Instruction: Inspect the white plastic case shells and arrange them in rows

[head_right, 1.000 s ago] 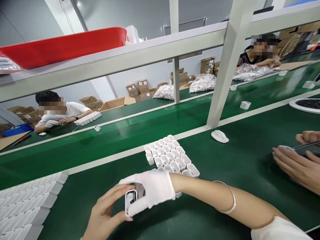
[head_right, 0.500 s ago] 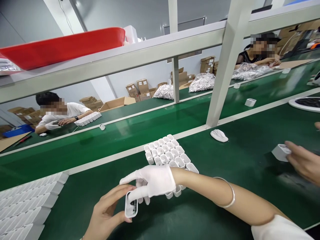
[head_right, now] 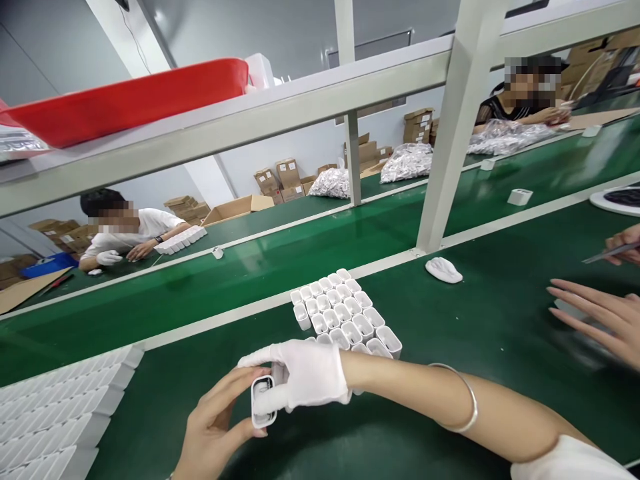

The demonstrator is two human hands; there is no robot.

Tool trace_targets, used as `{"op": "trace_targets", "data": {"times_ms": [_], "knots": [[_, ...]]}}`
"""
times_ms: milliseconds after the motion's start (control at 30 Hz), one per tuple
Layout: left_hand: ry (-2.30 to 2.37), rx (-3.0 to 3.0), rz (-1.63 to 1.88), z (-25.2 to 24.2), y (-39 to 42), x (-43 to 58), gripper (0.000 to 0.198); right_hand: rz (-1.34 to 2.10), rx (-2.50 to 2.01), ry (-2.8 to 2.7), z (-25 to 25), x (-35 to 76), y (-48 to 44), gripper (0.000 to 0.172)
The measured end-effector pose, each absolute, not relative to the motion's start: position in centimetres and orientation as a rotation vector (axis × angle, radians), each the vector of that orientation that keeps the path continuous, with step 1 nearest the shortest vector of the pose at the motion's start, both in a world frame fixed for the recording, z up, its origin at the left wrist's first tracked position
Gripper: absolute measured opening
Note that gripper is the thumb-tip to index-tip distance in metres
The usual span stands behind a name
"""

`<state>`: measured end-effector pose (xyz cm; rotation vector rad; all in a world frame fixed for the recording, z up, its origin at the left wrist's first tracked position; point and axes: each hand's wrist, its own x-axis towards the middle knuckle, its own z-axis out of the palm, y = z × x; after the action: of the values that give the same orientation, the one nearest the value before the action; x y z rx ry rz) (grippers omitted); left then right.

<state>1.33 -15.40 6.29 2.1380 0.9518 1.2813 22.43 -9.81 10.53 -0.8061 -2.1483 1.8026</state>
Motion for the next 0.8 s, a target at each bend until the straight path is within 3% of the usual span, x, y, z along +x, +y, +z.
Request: {"op": "trace_targets", "data": {"times_ms": [167, 367, 533, 700, 800], "knots": [[0.966, 2.232, 1.303, 6.1, -15.5, 1.2, 0.046, 1.77, -0.818, -2.057, 9.8, 21.2, -10.7, 0.065], [0.979, 2.251, 1.325, 6.1, -15.6, 0.9, 0.045, 1.81, -0.767, -1.97, 9.4, 21.1, -10.7, 0.052], [0.908, 2.131, 1.363, 5.9, -15.3, 0.6, 0.047, 2.081, -0.586, -1.892, 9.5, 22.1, -9.4, 0.074], [0.907, 2.127, 1.328, 5.8, -15.5, 0.6, 0.049, 1.995, -0.614, -2.01, 10.2, 22.5, -9.3, 0.084], [0.91, 2.117, 1.295, 5.8, -15.6, 0.5, 0.047, 1.867, -0.627, -2.146, 10.8, 22.8, -9.5, 0.079]]}}
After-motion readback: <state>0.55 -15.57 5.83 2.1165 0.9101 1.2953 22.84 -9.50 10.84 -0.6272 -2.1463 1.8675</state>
